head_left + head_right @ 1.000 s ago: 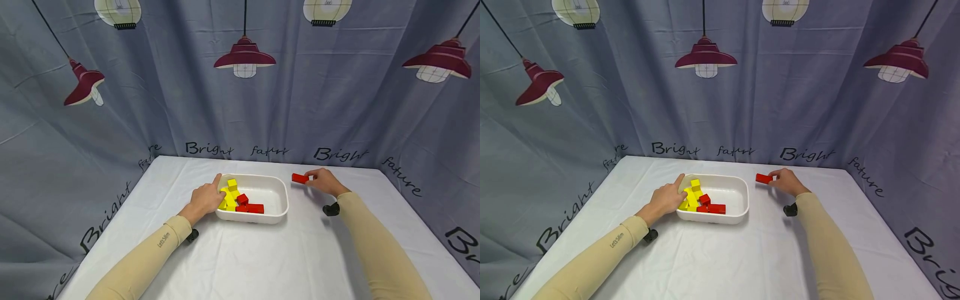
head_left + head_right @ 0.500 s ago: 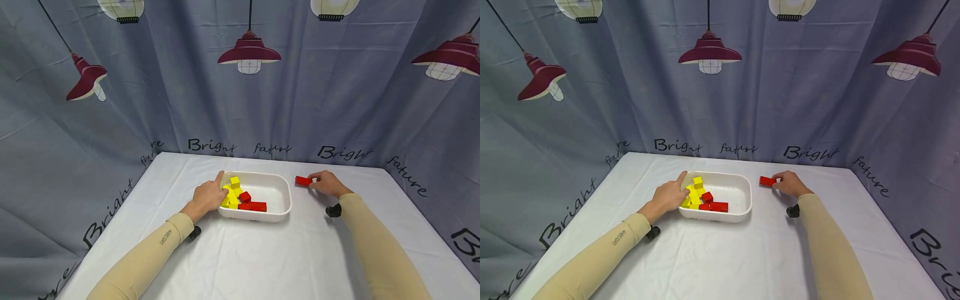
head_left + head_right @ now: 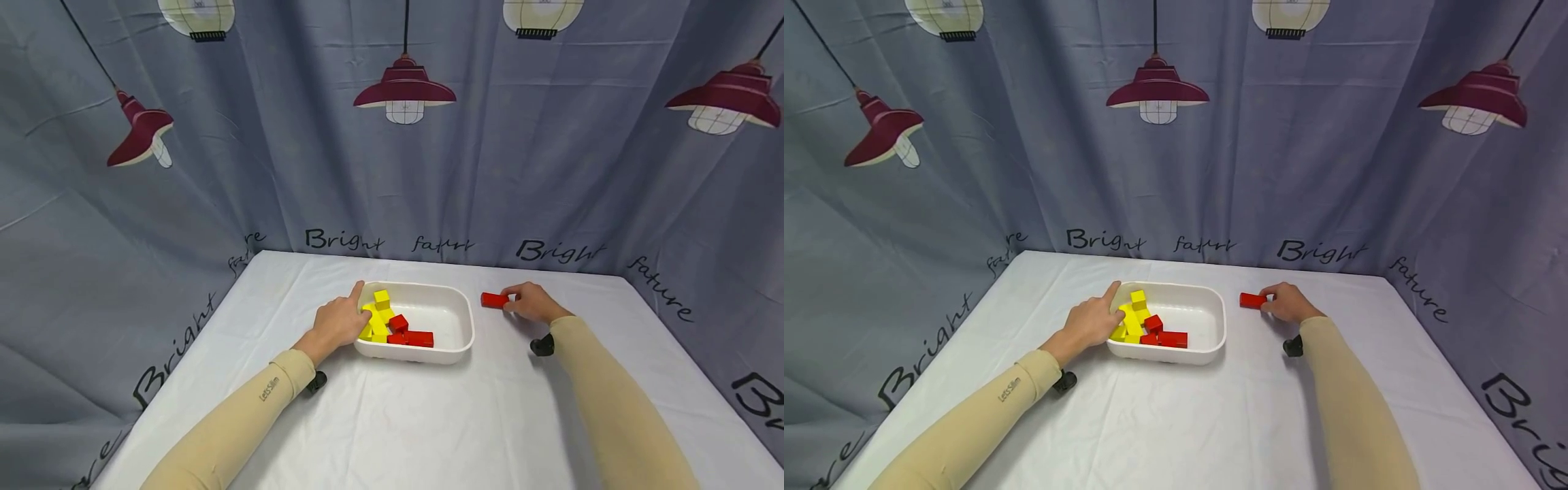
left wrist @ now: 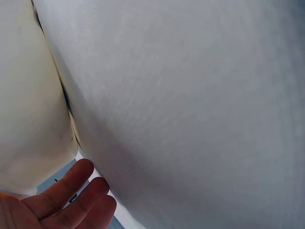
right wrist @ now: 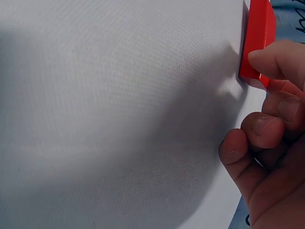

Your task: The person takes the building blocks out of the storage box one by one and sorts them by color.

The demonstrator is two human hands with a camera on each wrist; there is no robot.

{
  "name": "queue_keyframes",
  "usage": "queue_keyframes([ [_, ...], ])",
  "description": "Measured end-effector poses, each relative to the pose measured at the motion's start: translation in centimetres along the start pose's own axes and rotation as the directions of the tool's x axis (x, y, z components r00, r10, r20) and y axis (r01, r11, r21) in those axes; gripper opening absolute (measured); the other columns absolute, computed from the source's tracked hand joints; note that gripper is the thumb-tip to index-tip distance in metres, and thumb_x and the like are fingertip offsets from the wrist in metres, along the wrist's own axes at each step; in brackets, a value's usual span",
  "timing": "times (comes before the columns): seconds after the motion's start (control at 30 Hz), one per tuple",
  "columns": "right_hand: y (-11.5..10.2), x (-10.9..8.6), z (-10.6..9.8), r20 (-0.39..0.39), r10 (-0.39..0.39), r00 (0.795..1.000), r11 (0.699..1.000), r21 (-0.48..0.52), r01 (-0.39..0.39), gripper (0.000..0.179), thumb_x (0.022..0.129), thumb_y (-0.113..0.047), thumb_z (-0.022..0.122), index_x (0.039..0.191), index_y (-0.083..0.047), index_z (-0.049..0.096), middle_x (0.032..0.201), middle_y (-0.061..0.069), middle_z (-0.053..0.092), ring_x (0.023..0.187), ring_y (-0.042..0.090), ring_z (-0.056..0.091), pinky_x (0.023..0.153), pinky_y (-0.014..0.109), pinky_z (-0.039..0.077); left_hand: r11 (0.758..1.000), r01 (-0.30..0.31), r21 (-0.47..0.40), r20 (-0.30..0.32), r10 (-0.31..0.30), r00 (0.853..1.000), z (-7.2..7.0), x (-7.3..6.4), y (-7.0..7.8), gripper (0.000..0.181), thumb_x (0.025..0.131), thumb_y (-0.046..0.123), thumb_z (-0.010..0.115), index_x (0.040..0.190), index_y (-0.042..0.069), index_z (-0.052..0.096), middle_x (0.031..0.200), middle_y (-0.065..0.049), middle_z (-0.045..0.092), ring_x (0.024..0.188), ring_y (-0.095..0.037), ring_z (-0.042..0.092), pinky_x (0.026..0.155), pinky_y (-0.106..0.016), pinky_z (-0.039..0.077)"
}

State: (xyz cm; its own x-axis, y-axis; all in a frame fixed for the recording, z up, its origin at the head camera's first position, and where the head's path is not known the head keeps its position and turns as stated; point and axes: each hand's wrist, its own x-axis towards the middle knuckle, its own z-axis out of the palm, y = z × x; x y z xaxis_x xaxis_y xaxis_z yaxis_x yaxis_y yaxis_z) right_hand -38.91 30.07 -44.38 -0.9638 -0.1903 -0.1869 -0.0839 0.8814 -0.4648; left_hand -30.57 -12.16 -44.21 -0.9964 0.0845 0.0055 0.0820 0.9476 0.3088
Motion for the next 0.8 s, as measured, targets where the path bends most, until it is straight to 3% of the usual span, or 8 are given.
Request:
queue_keyframes([
  [0.33,-0.29,0.24,0.17,-0.005,0.008,1.000,1.000,-0.014,-0.008,0.041,0.091,-0.017,0.067,0.129,-0.003,0.065,0.084,0.010,0.056,0.072,0.021,0.052,0.062,0.030,0.042,1.000,-0.004,-0.001,-0.004,0.004,1.000,0.08,0.00,-0.01,0.071,0.098,0.041,0.048,0.161,0.017,0.024,0.104,-0.014,0.070,0.076,-0.024,0.059,0.069,-0.042,0.050],
  [0.57,-0.56,0.38,0.33,-0.013,0.025,1.000,1.000,-0.011,-0.025,0.041,0.092,-0.017,0.067,0.130,-0.002,0.065,0.091,0.012,0.056,0.076,0.023,0.052,0.063,0.030,0.042,1.000,-0.002,-0.007,0.006,0.002,1.000,0.09,0.15,0.04,0.071,0.098,0.041,0.047,0.161,0.018,0.022,0.089,-0.009,0.066,0.074,-0.024,0.058,0.065,-0.039,0.047],
  [0.8,-0.95,0.37,0.24,-0.016,0.051,0.999,0.999,-0.007,-0.051,0.048,0.091,-0.017,0.068,0.137,-0.003,0.060,0.101,0.017,0.057,0.083,0.026,0.052,0.067,0.031,0.045,1.000,-0.005,-0.003,0.001,0.005,1.000,0.09,0.23,-0.17,0.071,0.098,0.042,0.047,0.161,0.018,0.023,0.095,-0.011,0.068,0.075,-0.024,0.058,0.067,-0.040,0.048],
])
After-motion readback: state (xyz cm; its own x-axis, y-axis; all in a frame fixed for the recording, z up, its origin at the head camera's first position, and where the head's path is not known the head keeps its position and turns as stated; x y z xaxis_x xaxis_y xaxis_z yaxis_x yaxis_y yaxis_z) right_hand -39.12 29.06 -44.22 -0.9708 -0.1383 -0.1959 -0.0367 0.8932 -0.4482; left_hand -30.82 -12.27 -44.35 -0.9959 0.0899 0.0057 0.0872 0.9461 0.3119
